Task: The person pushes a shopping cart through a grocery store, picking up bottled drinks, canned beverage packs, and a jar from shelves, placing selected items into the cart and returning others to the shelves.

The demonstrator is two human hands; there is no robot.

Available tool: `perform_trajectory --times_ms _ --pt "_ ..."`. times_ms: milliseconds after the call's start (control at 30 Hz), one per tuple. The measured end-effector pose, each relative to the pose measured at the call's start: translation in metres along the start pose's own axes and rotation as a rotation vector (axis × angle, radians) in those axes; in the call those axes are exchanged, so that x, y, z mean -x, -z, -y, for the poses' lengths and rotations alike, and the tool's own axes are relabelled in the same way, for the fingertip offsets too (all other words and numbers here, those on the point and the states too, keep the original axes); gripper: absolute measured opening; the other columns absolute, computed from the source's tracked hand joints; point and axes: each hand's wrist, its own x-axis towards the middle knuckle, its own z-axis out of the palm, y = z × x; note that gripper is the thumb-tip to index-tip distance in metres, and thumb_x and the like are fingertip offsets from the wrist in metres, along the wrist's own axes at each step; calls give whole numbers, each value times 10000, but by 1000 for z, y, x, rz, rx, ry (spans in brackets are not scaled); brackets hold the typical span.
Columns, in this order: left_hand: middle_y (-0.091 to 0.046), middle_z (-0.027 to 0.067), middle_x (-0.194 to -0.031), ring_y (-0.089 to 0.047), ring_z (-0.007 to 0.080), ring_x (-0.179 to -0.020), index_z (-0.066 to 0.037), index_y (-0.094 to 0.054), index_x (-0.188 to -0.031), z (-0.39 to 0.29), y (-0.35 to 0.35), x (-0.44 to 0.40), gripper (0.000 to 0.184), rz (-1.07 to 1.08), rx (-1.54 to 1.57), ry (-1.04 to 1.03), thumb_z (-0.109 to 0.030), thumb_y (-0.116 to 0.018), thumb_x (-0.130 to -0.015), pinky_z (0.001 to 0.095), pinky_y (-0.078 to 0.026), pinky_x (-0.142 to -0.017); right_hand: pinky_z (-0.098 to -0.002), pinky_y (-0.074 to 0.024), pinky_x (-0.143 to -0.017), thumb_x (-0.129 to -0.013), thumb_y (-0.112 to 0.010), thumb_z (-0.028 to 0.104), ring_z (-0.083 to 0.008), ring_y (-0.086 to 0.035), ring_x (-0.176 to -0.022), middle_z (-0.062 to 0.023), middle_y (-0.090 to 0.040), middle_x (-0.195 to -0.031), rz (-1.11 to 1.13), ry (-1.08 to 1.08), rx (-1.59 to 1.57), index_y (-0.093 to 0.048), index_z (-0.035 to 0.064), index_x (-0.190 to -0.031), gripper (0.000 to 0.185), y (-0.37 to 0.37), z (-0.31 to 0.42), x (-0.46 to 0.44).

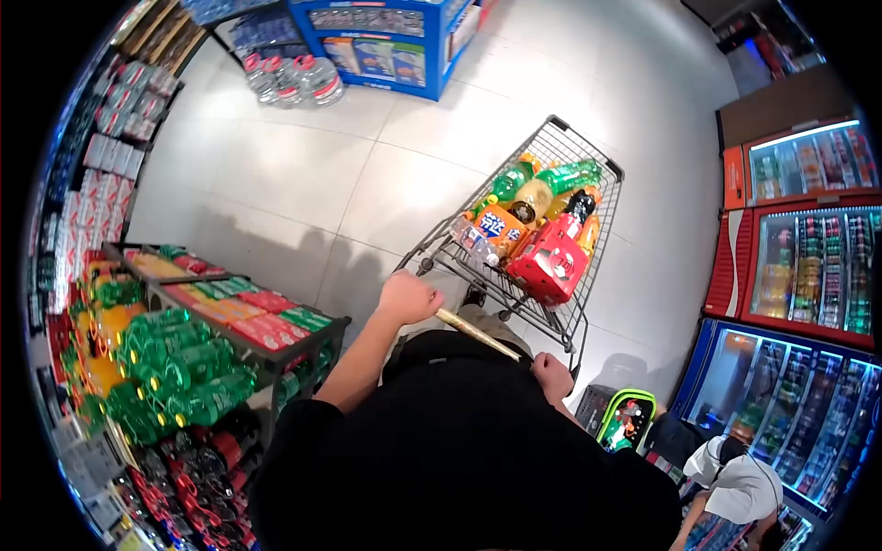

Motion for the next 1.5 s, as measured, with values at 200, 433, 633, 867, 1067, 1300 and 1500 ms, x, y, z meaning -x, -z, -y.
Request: perform_trajectory --times_ms 200,433,633,867,1067,1300,1500 --pt "-688 109 -627 -673 341 -627 -126 -736 -632 -21 17 -105 486 -87 -4 -56 -391 -539 -989 482 -536 -739 -541 -513 -629 -1023 -524 424 -428 -700 -720 -159 -725 -772 -180 112 21 -731 123 -804 425 49 3 -103" --pt "-709 97 -649 -676 335 -631 -125 -745 -652 -26 48 -246 536 -19 54 -99 -405 -490 -1031 448 -520 -782 -564 -529 -689 -1023 -525 446 -451 -709 -782 -193 -735 -816 -209 86 -28 -755 99 -857 448 99 21 -235" --pt "-720 95 -655 -684 338 -640 -114 -752 -634 16 83 -371 568 -57 11 -103 -408 -455 -1019 451 -520 -803 -593 -532 -750 -1046 -512 493 -473 -713 -846 -219 -741 -867 -96 114 -71 -765 91 -917 491 126 115 -324" --pt "-775 117 -781 -742 322 -765 -112 -810 -744 88 137 -505 559 51 -70 -68 -453 -445 -995 458 -539 -879 -565 -547 -765 -1042 -506 514 -470 -718 -889 -210 -752 -892 -129 104 -132 -779 129 -963 479 140 210 -402" --pt "-777 116 -788 -731 329 -800 -126 -806 -730 100 148 -567 546 31 -34 -68 -447 -447 -988 450 -505 -870 -594 -558 -759 -1040 -507 454 -458 -731 -837 -189 -763 -858 -186 141 -52 -785 122 -912 452 154 232 -466" --pt "-764 114 -752 -712 337 -743 -116 -778 -688 79 151 -599 560 -19 32 -54 -406 -416 -1002 444 -494 -868 -533 -518 -572 -986 -609 337 -404 -679 -633 -140 -693 -711 -520 355 -6 -685 122 -759 322 161 203 -537" --pt "-753 116 -732 -702 353 -703 -98 -762 -675 66 153 -632 591 -36 9 -66 -416 -437 -1051 454 -498 -832 -530 -518 -564 -973 -644 326 -413 -666 -619 -140 -678 -685 -534 394 0 -666 113 -715 335 197 202 -600"
